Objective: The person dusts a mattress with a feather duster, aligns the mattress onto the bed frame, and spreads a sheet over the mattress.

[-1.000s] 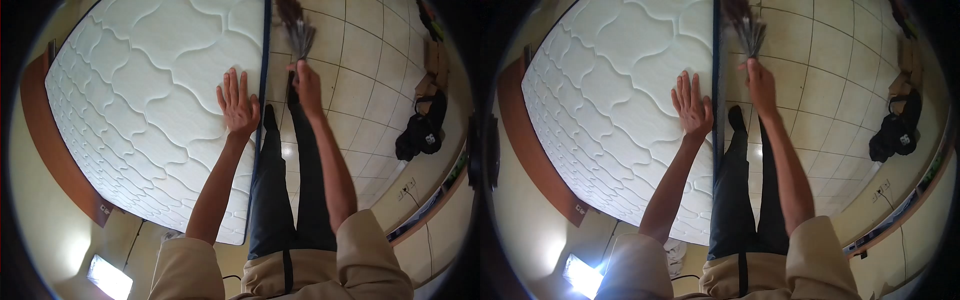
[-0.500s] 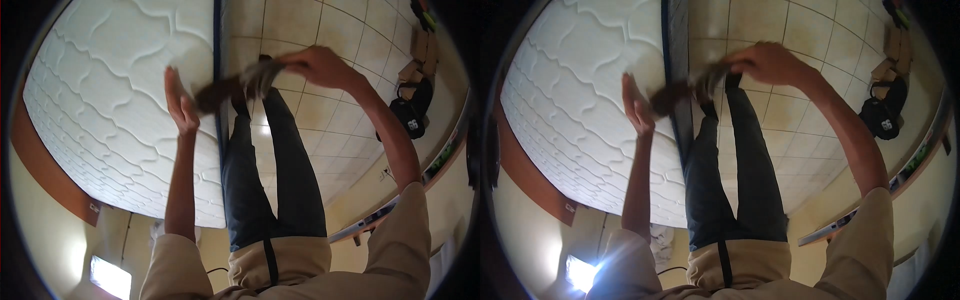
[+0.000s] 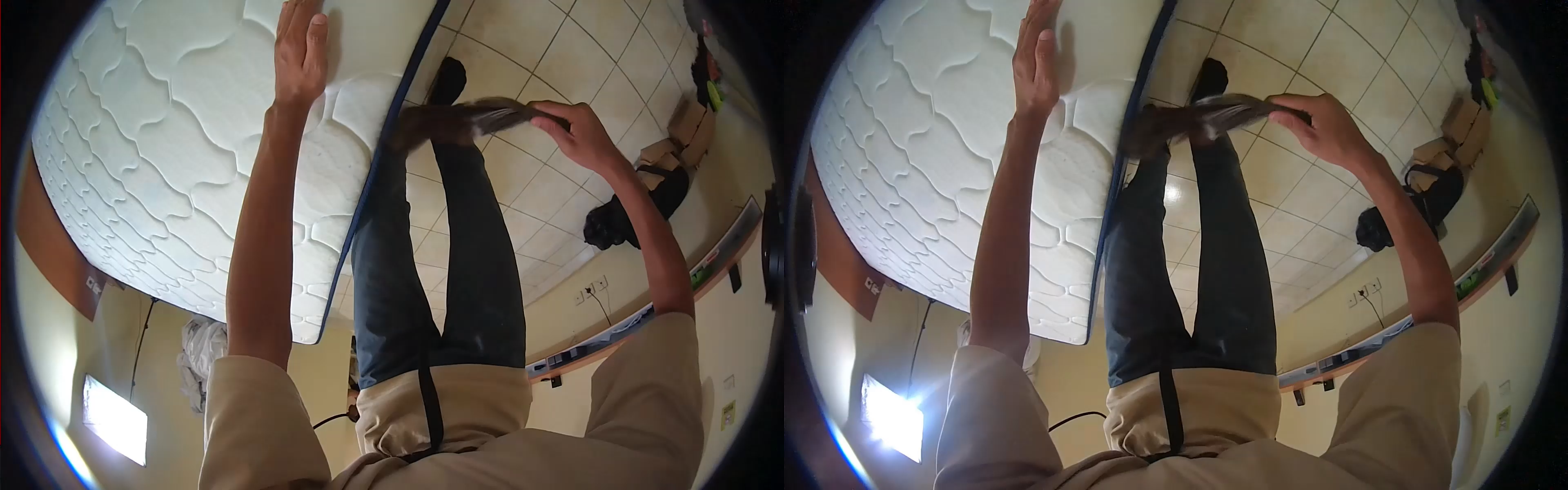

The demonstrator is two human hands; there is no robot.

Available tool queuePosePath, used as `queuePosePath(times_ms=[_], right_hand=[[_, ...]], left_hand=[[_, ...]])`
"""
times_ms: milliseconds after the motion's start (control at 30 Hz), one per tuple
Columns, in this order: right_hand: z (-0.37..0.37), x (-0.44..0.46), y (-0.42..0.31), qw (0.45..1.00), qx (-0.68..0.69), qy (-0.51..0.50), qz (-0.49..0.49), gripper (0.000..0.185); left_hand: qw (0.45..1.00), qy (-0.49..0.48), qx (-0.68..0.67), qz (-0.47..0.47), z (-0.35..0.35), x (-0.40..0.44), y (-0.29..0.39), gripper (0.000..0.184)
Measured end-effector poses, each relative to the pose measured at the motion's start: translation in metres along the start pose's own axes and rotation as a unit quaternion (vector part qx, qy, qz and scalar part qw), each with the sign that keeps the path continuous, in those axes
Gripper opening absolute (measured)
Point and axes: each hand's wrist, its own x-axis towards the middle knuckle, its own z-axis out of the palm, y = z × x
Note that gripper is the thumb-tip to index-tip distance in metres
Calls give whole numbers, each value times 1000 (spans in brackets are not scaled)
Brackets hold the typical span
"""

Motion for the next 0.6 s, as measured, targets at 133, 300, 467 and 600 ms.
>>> queuePosePath(times_ms=[133,300,467,600], right_hand=[[26,-17,24,993,-6,79,88,33],[69,-54,11,996,-18,72,-41,25],[99,-56,-37,997,18,78,20,28],[105,-52,-54,999,11,14,50,23]], left_hand=[[985,-10,166,38,-39,-62,-23,49],[974,15,227,-11,-69,-146,-18,47],[977,14,208,-35,-74,-174,-17,48],[979,43,196,-29,-70,-176,-15,48]])
